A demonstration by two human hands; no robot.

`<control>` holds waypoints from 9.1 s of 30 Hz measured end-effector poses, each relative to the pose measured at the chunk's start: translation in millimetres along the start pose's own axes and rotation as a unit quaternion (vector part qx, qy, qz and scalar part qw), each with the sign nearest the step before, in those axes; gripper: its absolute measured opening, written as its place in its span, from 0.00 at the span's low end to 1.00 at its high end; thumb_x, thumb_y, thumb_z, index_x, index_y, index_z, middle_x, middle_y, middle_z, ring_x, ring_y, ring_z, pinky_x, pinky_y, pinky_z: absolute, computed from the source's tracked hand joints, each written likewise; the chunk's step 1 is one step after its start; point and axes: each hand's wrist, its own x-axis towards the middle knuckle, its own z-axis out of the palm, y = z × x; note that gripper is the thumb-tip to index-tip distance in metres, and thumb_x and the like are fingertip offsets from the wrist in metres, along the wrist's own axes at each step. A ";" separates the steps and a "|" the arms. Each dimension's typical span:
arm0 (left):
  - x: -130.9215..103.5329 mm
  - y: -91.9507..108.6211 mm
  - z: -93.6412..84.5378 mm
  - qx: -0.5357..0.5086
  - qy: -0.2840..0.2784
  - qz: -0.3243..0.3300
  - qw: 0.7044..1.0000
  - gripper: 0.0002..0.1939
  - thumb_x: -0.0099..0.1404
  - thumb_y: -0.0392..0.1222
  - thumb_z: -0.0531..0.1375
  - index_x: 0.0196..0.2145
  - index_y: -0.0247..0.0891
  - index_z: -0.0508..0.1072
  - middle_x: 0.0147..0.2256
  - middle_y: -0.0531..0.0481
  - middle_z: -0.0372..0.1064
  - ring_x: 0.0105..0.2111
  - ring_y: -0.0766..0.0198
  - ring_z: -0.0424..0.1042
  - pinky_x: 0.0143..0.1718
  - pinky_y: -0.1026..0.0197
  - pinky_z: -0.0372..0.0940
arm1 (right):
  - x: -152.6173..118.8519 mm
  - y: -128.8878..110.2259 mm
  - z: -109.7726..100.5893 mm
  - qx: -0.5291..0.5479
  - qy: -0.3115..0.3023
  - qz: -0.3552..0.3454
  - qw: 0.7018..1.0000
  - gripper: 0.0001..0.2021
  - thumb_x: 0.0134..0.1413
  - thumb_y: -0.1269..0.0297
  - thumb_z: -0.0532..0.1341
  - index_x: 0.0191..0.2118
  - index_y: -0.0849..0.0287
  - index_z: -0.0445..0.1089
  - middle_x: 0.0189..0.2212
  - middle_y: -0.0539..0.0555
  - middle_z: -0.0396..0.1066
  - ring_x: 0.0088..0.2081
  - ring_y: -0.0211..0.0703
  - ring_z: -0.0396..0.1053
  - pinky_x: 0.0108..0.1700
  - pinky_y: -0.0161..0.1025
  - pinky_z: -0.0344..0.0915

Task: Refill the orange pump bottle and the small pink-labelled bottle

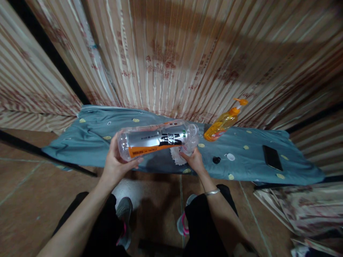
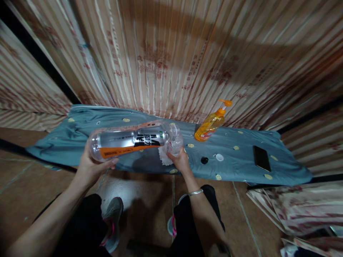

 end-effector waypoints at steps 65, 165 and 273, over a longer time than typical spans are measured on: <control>-0.2 2.0 2.5 -0.084 -0.017 -0.029 0.996 0.38 0.31 0.32 0.78 0.41 0.43 0.67 0.28 0.59 0.71 0.16 0.72 0.61 0.10 0.69 0.55 | 0.4 -1.2 -2.4 0.010 -0.015 -0.003 1.000 0.34 0.43 0.49 0.72 0.57 0.58 0.70 0.50 0.61 0.82 0.49 0.61 0.80 0.52 0.54 0.75; -1.0 4.3 8.0 -0.129 -0.016 -0.018 0.991 0.37 0.34 0.32 0.78 0.42 0.44 0.70 0.31 0.56 0.73 0.17 0.72 0.60 0.10 0.70 0.52 | 1.1 0.0 -2.6 0.010 -0.010 -0.004 1.000 0.33 0.43 0.49 0.72 0.55 0.57 0.72 0.46 0.59 0.83 0.47 0.62 0.81 0.50 0.55 0.75; 1.8 -0.4 7.3 -0.131 -0.024 -0.018 0.991 0.39 0.35 0.32 0.78 0.44 0.43 0.69 0.31 0.57 0.73 0.17 0.72 0.61 0.11 0.69 0.51 | 1.4 -2.0 -3.1 0.011 -0.010 0.008 1.000 0.34 0.40 0.50 0.73 0.54 0.59 0.71 0.48 0.61 0.82 0.49 0.62 0.80 0.51 0.53 0.75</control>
